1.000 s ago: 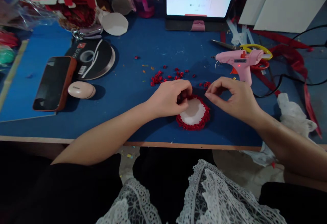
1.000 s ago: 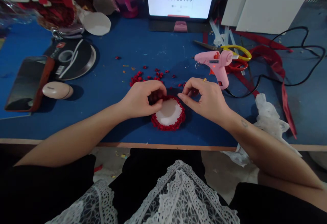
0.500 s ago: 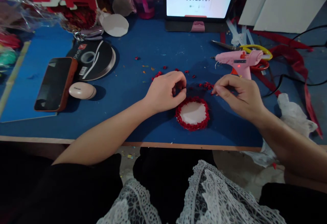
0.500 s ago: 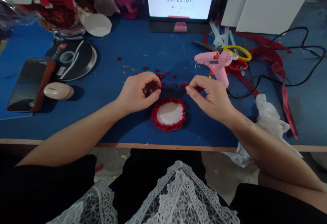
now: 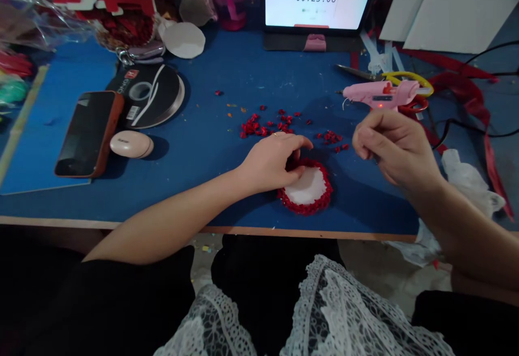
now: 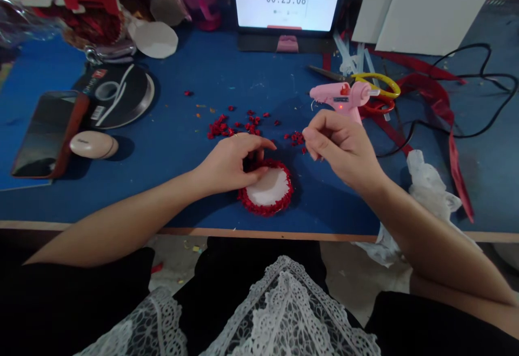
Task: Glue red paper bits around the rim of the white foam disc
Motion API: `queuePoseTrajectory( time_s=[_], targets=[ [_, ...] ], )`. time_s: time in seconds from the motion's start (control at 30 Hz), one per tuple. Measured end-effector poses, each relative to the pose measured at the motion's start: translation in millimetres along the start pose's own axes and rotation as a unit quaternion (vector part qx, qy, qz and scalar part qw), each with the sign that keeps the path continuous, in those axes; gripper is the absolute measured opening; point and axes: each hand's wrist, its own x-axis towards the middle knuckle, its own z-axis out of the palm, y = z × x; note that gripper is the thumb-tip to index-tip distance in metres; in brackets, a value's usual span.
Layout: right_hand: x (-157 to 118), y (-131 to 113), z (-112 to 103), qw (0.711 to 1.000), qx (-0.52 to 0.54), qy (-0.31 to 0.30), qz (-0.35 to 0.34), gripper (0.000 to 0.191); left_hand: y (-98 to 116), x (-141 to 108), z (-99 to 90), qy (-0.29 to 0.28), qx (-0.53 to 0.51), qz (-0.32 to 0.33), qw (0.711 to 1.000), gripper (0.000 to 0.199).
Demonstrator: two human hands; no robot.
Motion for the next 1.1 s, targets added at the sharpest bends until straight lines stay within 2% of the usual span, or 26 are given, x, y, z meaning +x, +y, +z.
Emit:
queuePoseTrajectory(
  time_s=[0.1, 0.23, 0.3, 0.37, 0.43, 0.5, 0.6, 0.67, 0.73, 0.83, 0.93, 1.1],
  targets=[
    [-0.1, -0.3, -6.4, 0.990, -0.092, 0.088, -0.059, 0.021, 1.5, 0.0, -3.1, -0.006, 0.019, -0.023, 1.000, 0.038],
    [2.9, 0.2, -15.5, 0.947, -0.207, 0.183, -0.164, 0.018, 3.3, 0.5, -7.5, -0.019, 0.030, -0.049, 0.998, 0.043],
    [3.9, 1.9, -19.2, 0.927, -0.253, 0.198, -0.193, 0.016, 3.0, 0.9, -8.4, -0.021, 0.027, -0.058, 0.998, 0.043],
    [3.3, 4.2, -21.8, 0.922, -0.282, 0.185, -0.190, 0.014, 1.6, 1.4, -8.8, -0.010, 0.022, -0.062, 0.998, 0.038],
    [1.3, 5.8, -23.3, 0.926, -0.298, 0.158, -0.170, 0.012, -0.5, 2.1, -9.7, 0.038, 0.014, -0.053, 0.998, 0.031],
    [-0.8, 5.8, -23.9, 0.925, -0.325, 0.126, -0.152, 0.013, -3.0, 2.9, -12.4, 0.121, 0.003, -0.030, 0.992, 0.021],
    [-2.1, 3.2, -23.6, 0.899, -0.396, 0.082, -0.166, 0.019, -8.4, 5.1, -18.9, 0.249, -0.024, -0.008, 0.968, 0.004],
    [-1.9, 2.1, -22.8, 0.878, -0.435, 0.065, -0.192, 0.025, -14.1, 7.4, -22.6, 0.304, -0.045, -0.014, 0.952, 0.016],
    [-1.7, 2.9, -21.6, 0.866, -0.452, 0.054, -0.206, 0.032, -21.2, 10.0, -24.3, 0.330, -0.071, -0.027, 0.941, 0.024],
    [-2.1, 7.3, -20.2, 0.875, -0.454, 0.030, -0.167, 0.036, -30.2, 13.4, -24.4, 0.316, -0.111, -0.047, 0.941, 0.024],
    [-2.5, 12.0, -19.5, 0.883, -0.454, -0.010, -0.115, 0.026, -33.0, 14.6, -24.1, 0.275, -0.094, -0.053, 0.955, 0.017],
    [-2.2, 14.9, -18.9, 0.889, -0.443, -0.070, -0.086, 0.017, -32.8, 13.8, -20.7, 0.186, -0.007, 0.012, 0.983, 0.001]
  ],
)
